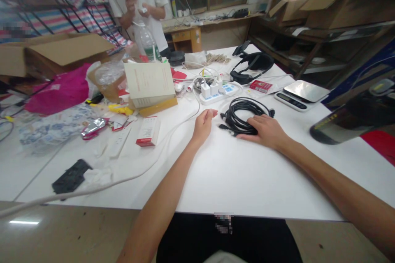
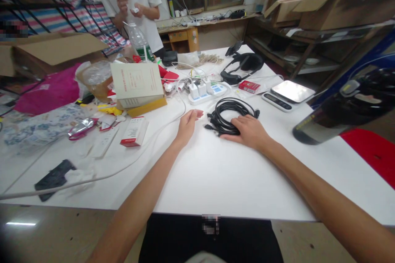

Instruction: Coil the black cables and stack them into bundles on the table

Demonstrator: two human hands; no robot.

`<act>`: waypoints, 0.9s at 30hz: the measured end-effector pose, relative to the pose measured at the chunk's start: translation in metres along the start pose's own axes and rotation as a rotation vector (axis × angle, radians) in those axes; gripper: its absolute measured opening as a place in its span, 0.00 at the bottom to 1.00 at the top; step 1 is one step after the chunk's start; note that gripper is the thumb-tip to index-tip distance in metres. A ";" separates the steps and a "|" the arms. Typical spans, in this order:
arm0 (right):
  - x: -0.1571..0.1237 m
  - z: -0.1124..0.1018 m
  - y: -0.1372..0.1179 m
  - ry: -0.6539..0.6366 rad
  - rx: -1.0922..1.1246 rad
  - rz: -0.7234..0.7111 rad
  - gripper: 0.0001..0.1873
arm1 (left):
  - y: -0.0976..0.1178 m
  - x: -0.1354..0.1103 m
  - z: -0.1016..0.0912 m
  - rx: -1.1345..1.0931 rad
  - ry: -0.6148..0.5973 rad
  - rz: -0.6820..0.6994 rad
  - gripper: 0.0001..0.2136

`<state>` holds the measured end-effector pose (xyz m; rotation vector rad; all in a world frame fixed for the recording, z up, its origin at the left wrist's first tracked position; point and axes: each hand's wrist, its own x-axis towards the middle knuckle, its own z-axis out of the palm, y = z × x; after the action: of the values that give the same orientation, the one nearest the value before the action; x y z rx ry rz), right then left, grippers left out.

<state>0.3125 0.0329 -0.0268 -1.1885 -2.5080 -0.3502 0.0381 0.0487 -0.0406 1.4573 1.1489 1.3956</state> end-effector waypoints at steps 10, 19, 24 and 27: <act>0.003 0.006 0.019 -0.006 0.009 0.175 0.34 | -0.001 -0.001 0.006 0.007 -0.073 -0.005 0.26; 0.000 0.008 0.024 0.002 0.105 0.229 0.27 | 0.004 -0.003 0.005 0.052 -0.077 -0.015 0.26; -0.001 0.008 0.026 0.006 0.134 0.272 0.27 | 0.002 -0.002 0.005 0.047 -0.080 -0.011 0.27; 0.000 0.007 0.026 0.054 0.202 0.327 0.27 | 0.002 -0.001 0.004 0.037 -0.078 -0.007 0.27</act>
<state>0.3315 0.0513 -0.0314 -1.4504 -2.1920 -0.0430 0.0425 0.0471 -0.0393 1.5183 1.1347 1.3075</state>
